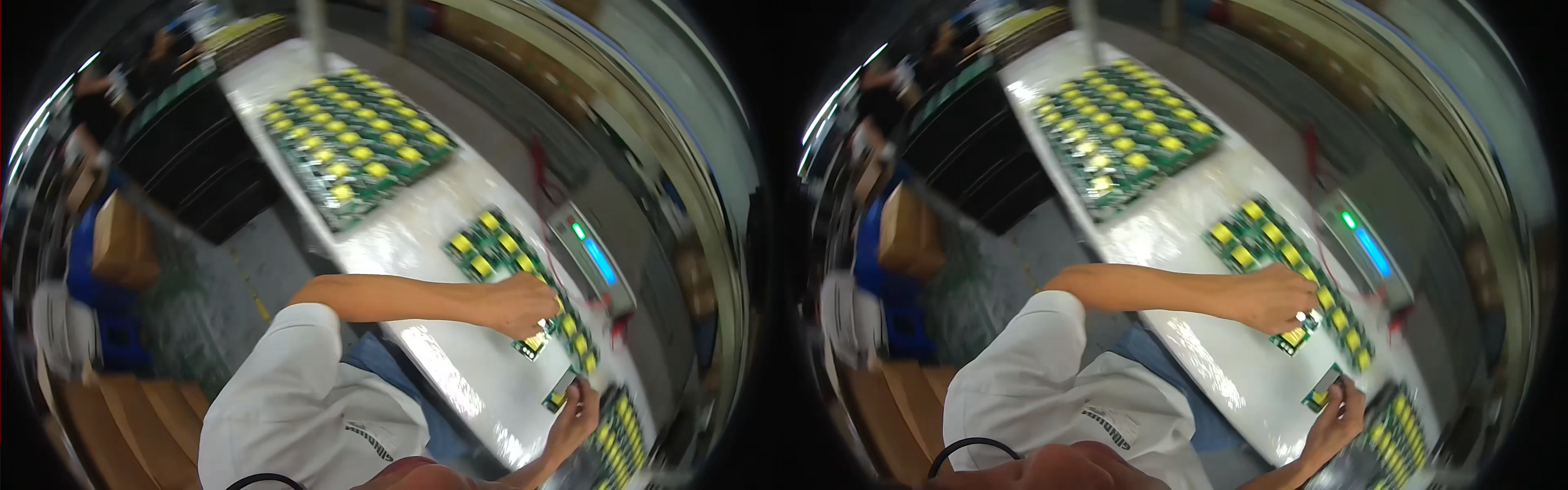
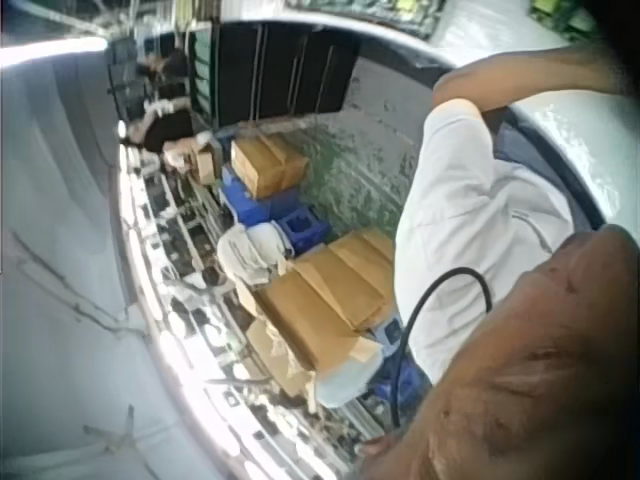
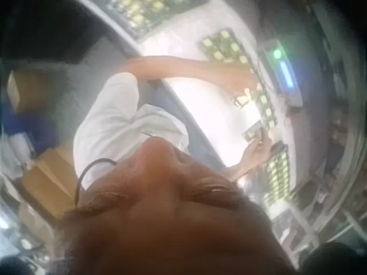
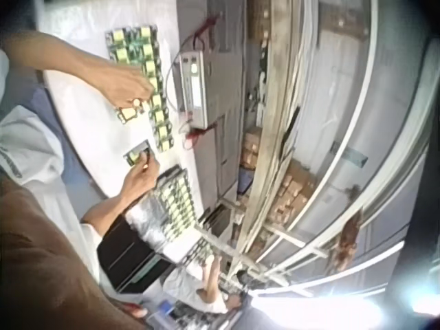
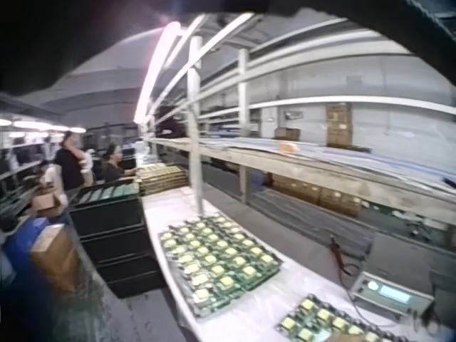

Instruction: Testing electronic circuit boards by placing them on a testing rig and verifying the results on a digital display.

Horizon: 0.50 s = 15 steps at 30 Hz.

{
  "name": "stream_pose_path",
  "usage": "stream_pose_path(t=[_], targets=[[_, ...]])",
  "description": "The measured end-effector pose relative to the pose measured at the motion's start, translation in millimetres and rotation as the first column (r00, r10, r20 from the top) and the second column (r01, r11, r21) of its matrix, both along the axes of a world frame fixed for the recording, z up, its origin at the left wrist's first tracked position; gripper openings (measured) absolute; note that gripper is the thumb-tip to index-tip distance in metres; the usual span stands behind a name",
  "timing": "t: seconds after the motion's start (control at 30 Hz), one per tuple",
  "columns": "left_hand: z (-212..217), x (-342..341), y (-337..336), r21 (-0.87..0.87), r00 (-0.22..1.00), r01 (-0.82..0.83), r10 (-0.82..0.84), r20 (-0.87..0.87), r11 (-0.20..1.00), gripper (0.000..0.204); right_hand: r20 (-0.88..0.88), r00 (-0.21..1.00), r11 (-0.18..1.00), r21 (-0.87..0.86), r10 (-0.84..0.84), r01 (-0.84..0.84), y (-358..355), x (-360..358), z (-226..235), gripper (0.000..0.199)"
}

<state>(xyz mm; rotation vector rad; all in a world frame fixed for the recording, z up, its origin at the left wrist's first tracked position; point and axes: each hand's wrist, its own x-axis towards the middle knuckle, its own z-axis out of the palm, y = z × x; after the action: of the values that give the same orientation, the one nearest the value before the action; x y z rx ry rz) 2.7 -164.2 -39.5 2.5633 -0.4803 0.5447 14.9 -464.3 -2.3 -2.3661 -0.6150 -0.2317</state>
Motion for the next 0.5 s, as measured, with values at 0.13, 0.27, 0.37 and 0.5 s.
stream_pose_path(t=[0.13,0.27,0.37,0.5], targets=[[6,-6,-62,-0.167,0.98,0.197,-0.2,0.0,0.966,0.016,0.04,0.989,0.986,0.091,-0.143,0.139,-72,-28,17,0.021],[20,10,-140,-0.137,0.956,0.243,-0.261,-0.136,0.96,0.011,0.12,0.936,0.943,0.001,-0.33,0.332,-160,-34,20,0.023],[20,28,-226,-0.145,0.898,0.378,-0.4,-0.183,0.914,0.013,0.214,0.868,0.881,-0.058,-0.449,0.47,-236,-52,5,0.023],[5,52,-311,-0.081,0.885,0.426,-0.434,-0.169,0.901,0.015,0.262,0.844,0.842,-0.157,-0.468,0.516,-285,-38,-19,0.022]])
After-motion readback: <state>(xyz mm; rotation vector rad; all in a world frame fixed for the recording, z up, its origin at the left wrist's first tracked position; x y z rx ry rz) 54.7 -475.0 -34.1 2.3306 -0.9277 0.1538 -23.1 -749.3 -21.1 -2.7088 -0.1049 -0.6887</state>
